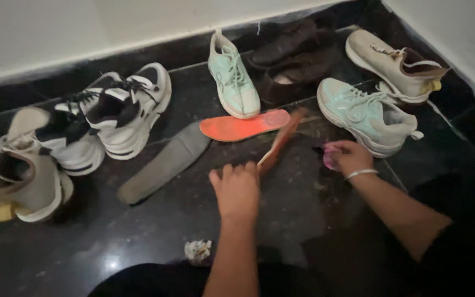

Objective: The person cleans several pairs of shoes and insoles using a cloth. They wipe the soles and uppers of the shoes and the surfaces of the insoles, handling each item one at a time on the floor.

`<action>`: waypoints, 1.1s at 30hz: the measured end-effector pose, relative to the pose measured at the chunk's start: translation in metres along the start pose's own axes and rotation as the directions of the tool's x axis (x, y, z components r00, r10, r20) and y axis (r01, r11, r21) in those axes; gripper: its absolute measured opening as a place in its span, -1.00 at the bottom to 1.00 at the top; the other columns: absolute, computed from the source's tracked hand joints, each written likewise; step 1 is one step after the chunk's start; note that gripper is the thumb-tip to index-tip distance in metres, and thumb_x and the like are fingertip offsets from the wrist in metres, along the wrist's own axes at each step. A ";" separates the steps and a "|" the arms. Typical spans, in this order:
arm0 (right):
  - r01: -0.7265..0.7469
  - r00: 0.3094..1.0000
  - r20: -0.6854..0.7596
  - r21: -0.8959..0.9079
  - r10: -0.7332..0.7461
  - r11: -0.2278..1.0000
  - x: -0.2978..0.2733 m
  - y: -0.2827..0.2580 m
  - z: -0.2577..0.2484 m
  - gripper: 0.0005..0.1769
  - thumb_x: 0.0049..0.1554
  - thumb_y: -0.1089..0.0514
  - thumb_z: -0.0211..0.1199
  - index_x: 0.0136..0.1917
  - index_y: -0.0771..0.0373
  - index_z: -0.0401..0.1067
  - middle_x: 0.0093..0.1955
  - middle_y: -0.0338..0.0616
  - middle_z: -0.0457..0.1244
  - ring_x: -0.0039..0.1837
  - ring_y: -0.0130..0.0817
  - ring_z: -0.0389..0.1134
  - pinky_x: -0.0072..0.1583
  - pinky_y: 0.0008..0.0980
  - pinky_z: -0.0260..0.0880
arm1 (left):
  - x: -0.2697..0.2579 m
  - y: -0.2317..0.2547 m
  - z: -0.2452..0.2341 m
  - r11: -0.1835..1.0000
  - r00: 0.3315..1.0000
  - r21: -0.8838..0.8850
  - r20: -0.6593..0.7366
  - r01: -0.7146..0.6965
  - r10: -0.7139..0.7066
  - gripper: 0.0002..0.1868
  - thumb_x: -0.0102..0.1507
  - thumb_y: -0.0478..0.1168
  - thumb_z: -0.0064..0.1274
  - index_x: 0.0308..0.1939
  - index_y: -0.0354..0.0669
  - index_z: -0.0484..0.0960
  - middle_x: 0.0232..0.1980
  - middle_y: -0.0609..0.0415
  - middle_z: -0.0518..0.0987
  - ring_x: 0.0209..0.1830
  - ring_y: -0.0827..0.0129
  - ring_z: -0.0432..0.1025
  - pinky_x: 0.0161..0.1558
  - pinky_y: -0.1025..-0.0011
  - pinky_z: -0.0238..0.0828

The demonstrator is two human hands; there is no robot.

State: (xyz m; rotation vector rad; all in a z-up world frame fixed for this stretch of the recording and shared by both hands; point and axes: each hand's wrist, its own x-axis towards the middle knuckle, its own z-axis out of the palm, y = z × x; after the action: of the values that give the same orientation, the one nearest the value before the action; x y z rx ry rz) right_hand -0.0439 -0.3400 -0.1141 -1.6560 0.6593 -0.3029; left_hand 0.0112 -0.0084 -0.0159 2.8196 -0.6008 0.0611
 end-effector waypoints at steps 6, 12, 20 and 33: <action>0.216 0.976 -0.007 -0.030 -0.216 0.976 -0.032 -0.012 0.030 -0.70 0.15 0.41 0.18 0.15 0.39 0.54 -0.02 -0.08 0.43 -0.06 -0.37 0.47 0.00 -0.39 0.51 | -0.012 -0.010 -0.003 0.984 0.978 -0.048 0.135 0.169 -0.161 -0.78 0.19 -0.06 0.06 -0.14 0.02 0.64 -0.09 0.06 0.64 0.05 0.16 0.48 0.13 0.00 0.20; 0.495 0.868 0.245 -0.491 -0.433 0.717 -0.068 -0.084 0.112 -0.68 0.00 0.37 0.34 0.05 0.23 0.61 -0.04 -0.07 0.42 -0.10 -0.25 0.47 0.00 -0.32 0.47 | -0.015 0.016 0.008 0.998 0.995 -0.025 -0.085 -0.058 0.056 -0.85 0.30 -0.14 -0.01 -0.10 -0.03 0.59 -0.09 0.05 0.56 0.01 0.13 0.45 0.01 0.09 0.33; 0.698 0.714 0.452 -0.523 -0.535 0.490 -0.070 -0.082 0.135 -0.80 0.01 0.34 0.32 -0.07 0.19 0.63 -0.05 -0.08 0.41 0.01 -0.10 0.44 0.06 -0.24 0.45 | -0.013 0.022 0.026 0.984 0.999 -0.180 0.029 -0.011 0.016 -0.86 0.30 -0.26 -0.05 -0.08 -0.11 0.55 -0.13 -0.05 0.58 -0.07 0.03 0.50 -0.10 0.12 0.49; 0.519 0.835 0.143 -0.527 -0.532 0.673 -0.012 -0.078 0.122 -0.84 0.04 0.26 0.35 -0.07 0.20 0.63 0.00 0.01 0.40 -0.05 -0.10 0.47 0.02 -0.27 0.48 | 0.000 0.009 0.027 0.915 0.983 -0.390 0.178 0.102 -0.033 -0.86 0.21 -0.24 0.04 -0.22 -0.20 0.62 -0.11 -0.19 0.59 -0.01 -0.16 0.46 0.01 -0.01 0.45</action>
State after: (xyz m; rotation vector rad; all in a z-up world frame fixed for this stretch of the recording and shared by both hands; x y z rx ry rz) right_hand 0.0324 -0.2284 -0.0611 -2.4054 0.2622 -0.5906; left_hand 0.0073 -0.0236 -0.0403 2.4569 -0.4844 -0.2846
